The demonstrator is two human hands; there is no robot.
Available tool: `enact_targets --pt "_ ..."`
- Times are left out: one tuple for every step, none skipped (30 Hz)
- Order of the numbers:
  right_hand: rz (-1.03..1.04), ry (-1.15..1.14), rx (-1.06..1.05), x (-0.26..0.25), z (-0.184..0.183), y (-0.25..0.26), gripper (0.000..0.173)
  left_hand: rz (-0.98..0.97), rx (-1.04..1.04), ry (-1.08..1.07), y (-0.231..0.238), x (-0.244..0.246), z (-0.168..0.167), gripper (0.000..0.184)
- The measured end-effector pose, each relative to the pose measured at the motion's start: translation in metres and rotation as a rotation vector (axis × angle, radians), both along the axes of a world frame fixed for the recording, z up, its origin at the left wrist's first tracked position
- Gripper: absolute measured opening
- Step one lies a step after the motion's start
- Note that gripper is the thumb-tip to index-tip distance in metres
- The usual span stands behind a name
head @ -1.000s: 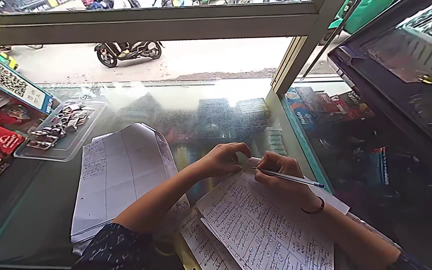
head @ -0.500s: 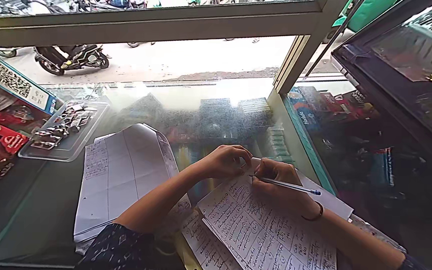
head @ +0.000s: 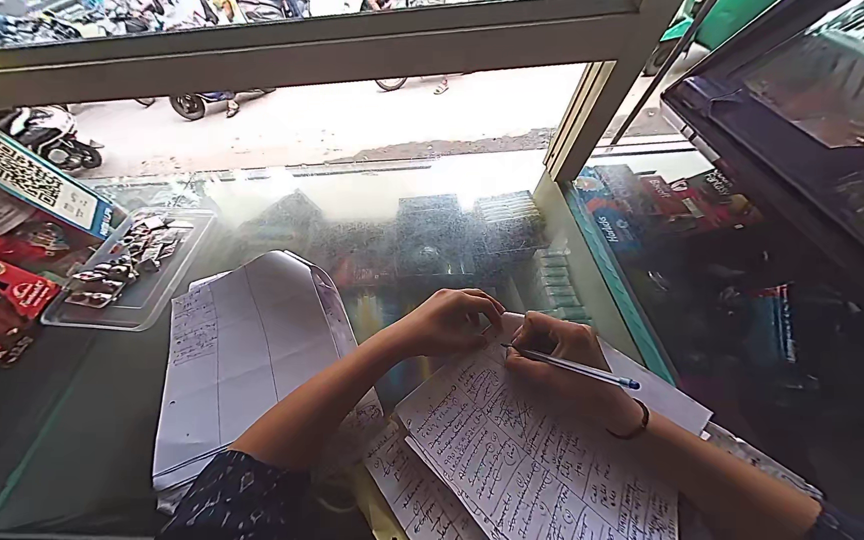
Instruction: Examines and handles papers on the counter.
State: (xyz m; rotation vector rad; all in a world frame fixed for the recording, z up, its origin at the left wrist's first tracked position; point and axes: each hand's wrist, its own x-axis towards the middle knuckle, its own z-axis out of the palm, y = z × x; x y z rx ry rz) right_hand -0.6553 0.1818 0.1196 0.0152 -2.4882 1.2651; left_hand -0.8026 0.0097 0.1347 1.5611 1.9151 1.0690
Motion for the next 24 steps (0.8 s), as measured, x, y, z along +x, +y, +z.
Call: enact_targets --pt "0.0 0.007 0.018 0.0001 -0.0003 -0.0003 0.007 -0.003 0.008 -0.001 0.0001 0.0003 -0.0006 0.016" --pt "0.001 0.007 0.031 -0.0001 0.0001 -0.0004 0.007 -0.004 0.008 -0.001 0.0001 0.0006 -0.0004 0.016" --pt "-0.001 0.002 0.037 -0.0005 0.0007 -0.0001 0.007 -0.002 0.008 0.001 0.0002 0.0003 0.0 0.016" --pt "-0.005 -0.008 0.041 -0.0007 0.0011 0.0004 0.008 -0.001 0.011 0.005 0.0004 -0.0002 0.0 0.016" --pt "-0.011 -0.018 0.042 -0.0003 0.001 0.0007 0.008 -0.002 0.018 0.007 0.0007 -0.0003 -0.0009 0.016" --pt "-0.011 -0.027 0.04 0.0004 0.0009 0.0013 0.008 -0.006 0.026 0.01 0.0009 -0.0001 -0.0021 0.016" --pt "-0.006 -0.037 0.035 0.0008 0.001 0.0017 0.009 -0.01 0.029 0.012 0.0007 0.0 -0.0028 0.016" --pt "0.0 -0.048 0.03 0.0005 0.0014 0.0018 0.009 -0.011 0.028 0.015 0.0003 -0.0004 -0.0031 0.016" --pt "0.007 -0.05 0.023 -0.0002 0.0019 0.0017 0.008 -0.008 0.027 0.018 0.0001 -0.0008 -0.0028 0.015" --pt "0.01 -0.047 0.018 -0.0007 0.0022 0.0019 0.007 -0.002 0.017 0.017 0.0004 -0.0007 -0.0019 0.015" --pt "0.009 -0.049 0.013 -0.0001 0.0025 0.0021 0.007 0.003 0.012 0.017 0.0011 -0.0002 -0.0017 0.014" --pt "0.006 -0.05 0.011 0.0003 0.0025 0.0022 0.007 0.004 0.007 0.018 0.0016 0.0001 -0.0013 0.014" --pt "0.001 -0.047 0.011 0.0004 0.0022 0.0023 0.007 0.004 0.003 0.017 0.0017 0.0004 -0.0007 0.014" --pt "-0.007 -0.046 0.007 0.0002 0.0021 0.002 0.007 0.005 -0.005 0.014 0.0012 0.0008 0.0003 0.014" --pt "-0.016 -0.045 0.003 -0.0002 0.0019 0.0015 0.008 0.005 -0.013 0.011 0.0008 0.0009 0.0013 0.014" --pt "-0.023 -0.039 0.005 -0.0011 0.0015 0.0007 0.008 0.007 -0.021 0.007 0.0004 0.0007 0.0024 0.014" --pt "-0.019 -0.036 0.003 -0.0016 0.0013 0.0003 0.007 0.01 -0.026 0.004 0.0004 0.0005 0.0028 0.014" --pt "-0.004 -0.038 0.003 -0.0012 0.0015 0.0004 0.007 0.011 -0.026 0.002 0.0009 0.0008 0.0024 0.014" --pt "0.012 -0.047 -0.001 -0.0002 0.0025 0.0011 0.007 0.01 -0.02 0.002 0.0016 0.0014 0.0016 0.014" --pt "0.024 -0.061 -0.01 0.0003 0.0036 0.0024 0.007 0.007 -0.016 0.004 0.002 0.0014 0.001 0.014" --pt "0.026 -0.077 -0.019 0.0002 0.0045 0.0036 0.008 0.004 -0.014 0.003 0.0019 0.0012 0.0007 0.014" --pt "0.015 -0.088 -0.025 -0.0006 0.0048 0.0042 0.009 0.004 -0.013 0.002 0.0014 0.0009 0.0008 0.015" --pt "-0.007 -0.094 -0.021 -0.0018 0.0047 0.004 0.01 0.003 -0.012 0.003 0.0007 0.0003 0.0007 0.016" --pt "-0.031 -0.095 -0.006 -0.0032 0.0048 0.0034 0.01 0.002 -0.008 0.004 0.0003 -0.0003 0.0007 0.017"
